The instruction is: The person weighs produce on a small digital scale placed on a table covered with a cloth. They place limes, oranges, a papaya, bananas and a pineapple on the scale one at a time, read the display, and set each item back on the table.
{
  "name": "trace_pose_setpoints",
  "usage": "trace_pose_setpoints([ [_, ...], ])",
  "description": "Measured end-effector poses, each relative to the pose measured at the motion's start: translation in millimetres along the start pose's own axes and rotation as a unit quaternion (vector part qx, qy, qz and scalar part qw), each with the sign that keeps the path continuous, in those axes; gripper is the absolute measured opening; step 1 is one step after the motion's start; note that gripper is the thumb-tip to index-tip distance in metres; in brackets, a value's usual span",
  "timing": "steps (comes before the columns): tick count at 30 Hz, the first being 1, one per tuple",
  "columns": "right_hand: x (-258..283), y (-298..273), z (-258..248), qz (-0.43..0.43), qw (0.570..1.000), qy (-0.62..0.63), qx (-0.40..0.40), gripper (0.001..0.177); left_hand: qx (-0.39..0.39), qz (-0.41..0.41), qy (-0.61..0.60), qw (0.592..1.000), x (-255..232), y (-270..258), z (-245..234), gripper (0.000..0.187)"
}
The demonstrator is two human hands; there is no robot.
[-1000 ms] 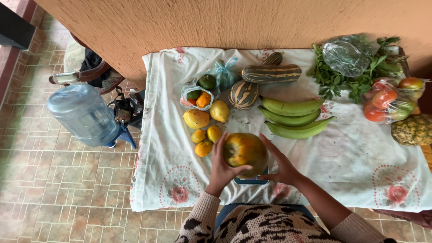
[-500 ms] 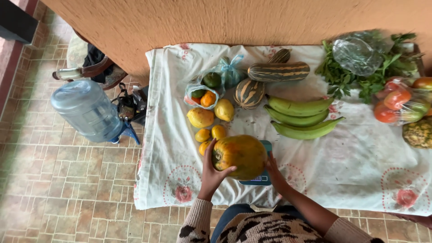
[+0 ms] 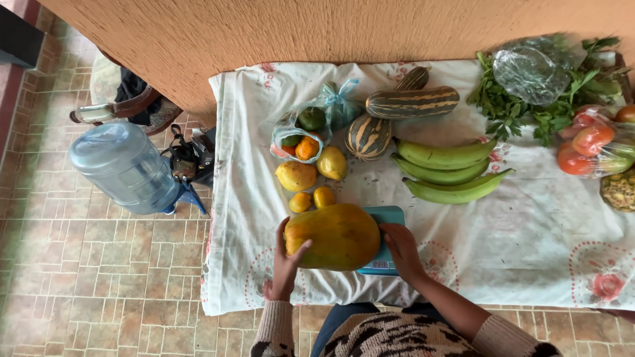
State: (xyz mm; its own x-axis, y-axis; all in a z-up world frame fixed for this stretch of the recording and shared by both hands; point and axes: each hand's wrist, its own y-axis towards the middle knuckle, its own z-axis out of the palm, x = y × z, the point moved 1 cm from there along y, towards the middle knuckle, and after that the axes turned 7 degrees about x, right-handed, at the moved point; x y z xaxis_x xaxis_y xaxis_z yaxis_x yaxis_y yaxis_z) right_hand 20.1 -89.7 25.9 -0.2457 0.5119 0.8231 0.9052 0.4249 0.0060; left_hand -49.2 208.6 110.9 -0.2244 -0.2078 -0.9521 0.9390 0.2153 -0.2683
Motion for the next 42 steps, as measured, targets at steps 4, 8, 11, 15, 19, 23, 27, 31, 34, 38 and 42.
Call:
trace_pose_setpoints([
  [4, -4, 1, 4, 0.006, 1.000, -0.024, -0.006, 0.033, -0.013, -0.047, -0.045, 0.998, 25, 0, -23, 0.082],
  [8, -12, 2, 12, -0.007, 0.998, -0.063, -0.005, 0.034, 0.003, -0.048, -0.046, 0.998, 37, -4, -32, 0.083],
  [11, -7, 6, 19, -0.014, 0.997, -0.075, 0.010, 0.038, 0.013, -0.041, -0.046, 0.998, 40, -9, -35, 0.084],
  [15, -23, 12, 38, 0.004, 0.999, -0.006, 0.047, 0.051, 0.017, -0.024, -0.059, 0.998, 48, -4, -38, 0.085],
  [19, -21, 12, 44, 0.022, 0.993, 0.054, 0.105, 0.061, -0.008, 0.007, -0.062, 0.998, 54, -9, -33, 0.082],
  [23, -8, 12, 43, 0.103, 0.969, 0.178, 0.134, 0.071, -0.030, 0.014, -0.063, 0.997, 41, -13, -22, 0.080],
  [27, 15, 11, 33, 0.188, 0.913, 0.349, 0.097, 0.071, -0.018, 0.023, -0.056, 0.998, 24, -9, -9, 0.082],
  [31, 6, 0, 15, 0.212, 0.892, 0.396, 0.051, 0.071, 0.009, 0.032, -0.047, 0.998, 1, -7, 18, 0.082],
  [34, 2, 2, -13, 0.233, 0.900, 0.369, 0.012, 0.075, 0.037, 0.050, -0.065, 0.996, 7, 4, 41, 0.083],
  [38, -17, -2, -47, 0.258, 0.913, 0.316, -0.019, 0.085, 0.066, 0.028, -0.084, 0.994, 27, 15, 72, 0.084],
  [42, -35, -11, -63, 0.271, 0.901, 0.337, -0.043, 0.085, 0.095, -0.002, -0.106, 0.990, 47, 20, 94, 0.082],
])
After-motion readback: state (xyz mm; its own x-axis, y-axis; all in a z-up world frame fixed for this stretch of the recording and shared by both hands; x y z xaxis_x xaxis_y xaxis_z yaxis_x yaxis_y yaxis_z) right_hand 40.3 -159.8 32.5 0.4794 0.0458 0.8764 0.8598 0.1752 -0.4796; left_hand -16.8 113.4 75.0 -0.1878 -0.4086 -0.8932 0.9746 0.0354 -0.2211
